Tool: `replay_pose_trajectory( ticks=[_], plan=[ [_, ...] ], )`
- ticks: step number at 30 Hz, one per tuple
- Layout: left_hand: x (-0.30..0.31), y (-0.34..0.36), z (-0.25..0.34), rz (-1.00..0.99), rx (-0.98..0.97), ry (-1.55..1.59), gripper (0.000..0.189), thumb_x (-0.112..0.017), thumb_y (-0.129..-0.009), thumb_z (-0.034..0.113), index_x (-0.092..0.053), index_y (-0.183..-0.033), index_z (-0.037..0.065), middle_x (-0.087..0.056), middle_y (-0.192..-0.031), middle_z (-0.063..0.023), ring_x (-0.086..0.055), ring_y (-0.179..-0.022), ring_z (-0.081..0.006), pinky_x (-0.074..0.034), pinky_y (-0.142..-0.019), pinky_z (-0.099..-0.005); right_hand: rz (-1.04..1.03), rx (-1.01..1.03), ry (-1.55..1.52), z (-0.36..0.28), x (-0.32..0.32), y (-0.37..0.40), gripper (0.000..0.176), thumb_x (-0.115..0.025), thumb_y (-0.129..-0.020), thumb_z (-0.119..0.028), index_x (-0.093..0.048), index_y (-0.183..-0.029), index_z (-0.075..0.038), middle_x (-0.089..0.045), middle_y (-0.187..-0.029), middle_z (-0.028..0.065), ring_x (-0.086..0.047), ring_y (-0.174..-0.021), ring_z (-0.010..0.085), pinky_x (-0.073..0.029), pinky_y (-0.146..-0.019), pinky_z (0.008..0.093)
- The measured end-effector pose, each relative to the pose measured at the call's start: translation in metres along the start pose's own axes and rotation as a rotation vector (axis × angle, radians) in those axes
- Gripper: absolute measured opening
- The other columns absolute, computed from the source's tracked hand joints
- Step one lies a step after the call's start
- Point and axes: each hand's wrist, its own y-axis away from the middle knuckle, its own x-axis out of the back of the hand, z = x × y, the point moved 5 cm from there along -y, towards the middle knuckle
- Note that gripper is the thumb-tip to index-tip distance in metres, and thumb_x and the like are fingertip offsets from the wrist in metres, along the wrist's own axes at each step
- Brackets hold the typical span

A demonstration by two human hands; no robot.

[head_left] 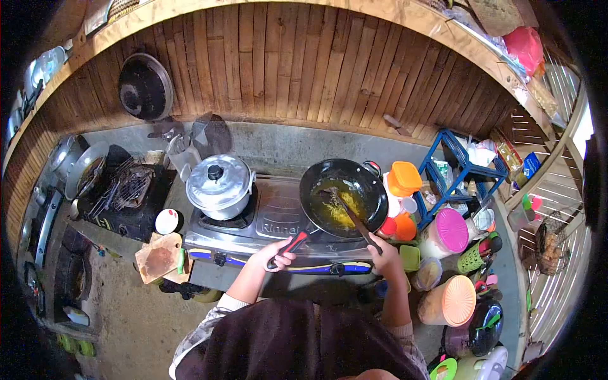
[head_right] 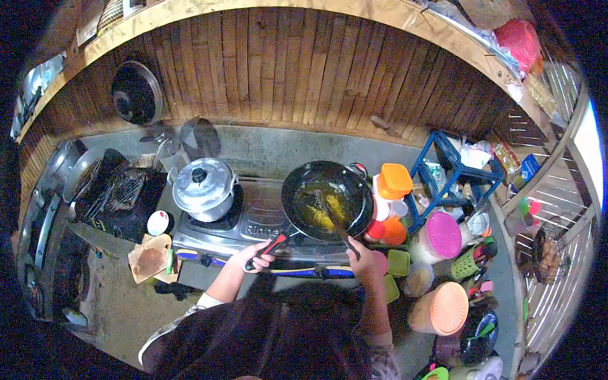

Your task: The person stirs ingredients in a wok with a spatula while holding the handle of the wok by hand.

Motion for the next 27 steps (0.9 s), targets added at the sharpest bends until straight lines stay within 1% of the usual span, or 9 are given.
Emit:
replay_pose_trajectory(
  ticks=[1, 5, 8, 10, 14, 18, 20, 24, 27],
  plan=[
    [0.001, 0.0, 0.0, 0.008, -0.001, -0.009, 0.029, -0.043, -0.092, 0.042, -0.044, -0.114, 0.022, -0.042, -0.063, 0.0005, -0.032, -0.041, -0.0019, -0.024, -0.031, -0.0128, -0.03, -0.059, -0.035, -0.005, 0.0, 0.0, 0.036, -0.06, -0.081, -0.016, -0.056, -0.116, -0.008, -0.06, -0.105, 0.0206, -0.058, -0.099, 0.0342, -0.045, -0.084, 0.0345],
    [0.006, 0.0, 0.001, 0.08, -0.017, -0.034, 0.041, -0.04, -0.092, 0.044, -0.042, -0.124, 0.018, -0.037, -0.06, 0.0031, -0.03, -0.039, -0.0023, -0.024, -0.031, -0.0147, 0.01, -0.097, -0.137, -0.004, -0.001, -0.001, 0.036, -0.06, -0.081, -0.015, -0.057, -0.116, -0.008, -0.06, -0.106, 0.0197, -0.057, -0.1, 0.0335, -0.045, -0.085, 0.0345],
    [0.007, -0.001, 0.002, 0.055, -0.001, -0.017, 0.042, -0.04, -0.092, 0.044, -0.041, -0.125, 0.018, -0.036, -0.06, 0.0034, -0.03, -0.039, -0.0026, -0.025, -0.031, -0.0151, 0.051, -0.074, -0.006, 0.022, -0.002, 0.0, 0.036, -0.06, -0.08, -0.015, -0.057, -0.116, -0.007, -0.06, -0.104, 0.0207, -0.057, -0.1, 0.0335, -0.045, -0.084, 0.0355],
    [0.007, -0.001, 0.002, 0.058, 0.013, -0.007, 0.043, -0.04, -0.092, 0.045, -0.041, -0.126, 0.019, -0.036, -0.059, 0.0037, -0.03, -0.039, -0.0027, -0.025, -0.031, -0.015, 0.103, 0.053, -0.012, 0.013, 0.009, 0.005, 0.036, -0.059, -0.08, -0.014, -0.057, -0.115, -0.006, -0.06, -0.103, 0.0214, -0.058, -0.096, 0.0337, -0.046, -0.082, 0.0361],
    [0.004, -0.001, 0.001, 0.026, 0.035, 0.012, 0.043, -0.04, -0.092, 0.045, -0.04, -0.127, 0.02, -0.035, -0.059, 0.0043, -0.03, -0.039, -0.0026, -0.025, -0.031, -0.0148, 0.038, -0.078, -0.008, 0.004, 0.033, 0.019, 0.035, -0.06, -0.08, -0.015, -0.058, -0.114, -0.008, -0.061, -0.099, 0.0214, -0.061, -0.09, 0.0344, -0.048, -0.077, 0.0368],
    [0.002, -0.001, 0.001, 0.04, 0.03, -0.017, 0.043, -0.04, -0.092, 0.045, -0.04, -0.128, 0.02, -0.035, -0.059, 0.0043, -0.03, -0.039, -0.0025, -0.025, -0.031, -0.0145, 0.066, -0.05, -0.093, 0.009, 0.046, 0.035, 0.036, -0.06, -0.08, -0.016, -0.057, -0.115, -0.008, -0.061, -0.098, 0.0216, -0.061, -0.09, 0.0347, -0.048, -0.077, 0.0378],
    [-0.003, 0.001, 0.001, 0.047, 0.015, -0.049, 0.042, -0.04, -0.092, 0.045, -0.04, -0.128, 0.021, -0.035, -0.059, 0.0042, -0.03, -0.039, -0.0027, -0.025, -0.031, -0.0141, -0.023, -0.181, 0.088, -0.002, 0.062, 0.047, 0.036, -0.06, -0.08, -0.014, -0.057, -0.115, -0.007, -0.062, -0.101, 0.0205, -0.062, -0.091, 0.0327, -0.047, -0.078, 0.0364],
    [0.0, 0.0, 0.0, 0.032, 0.042, -0.034, 0.041, -0.039, -0.093, 0.044, -0.04, -0.128, 0.023, -0.036, -0.059, 0.0037, -0.03, -0.039, -0.0028, -0.025, -0.031, -0.0138, -0.05, -0.168, 0.077, 0.0, 0.079, 0.062, 0.035, -0.06, -0.08, -0.012, -0.058, -0.115, -0.007, -0.062, -0.103, 0.0188, -0.063, -0.092, 0.0283, -0.047, -0.079, 0.0347],
    [0.001, 0.0, 0.001, 0.024, 0.041, -0.035, 0.041, -0.039, -0.093, 0.044, -0.039, -0.129, 0.024, -0.037, -0.06, 0.0024, -0.03, -0.039, -0.003, -0.025, -0.031, -0.014, -0.11, -0.261, 0.001, 0.002, 0.09, 0.074, 0.035, -0.06, -0.08, -0.01, -0.058, -0.115, -0.006, -0.062, -0.103, 0.0185, -0.062, -0.092, 0.0262, -0.046, -0.079, 0.0336]
  ],
)
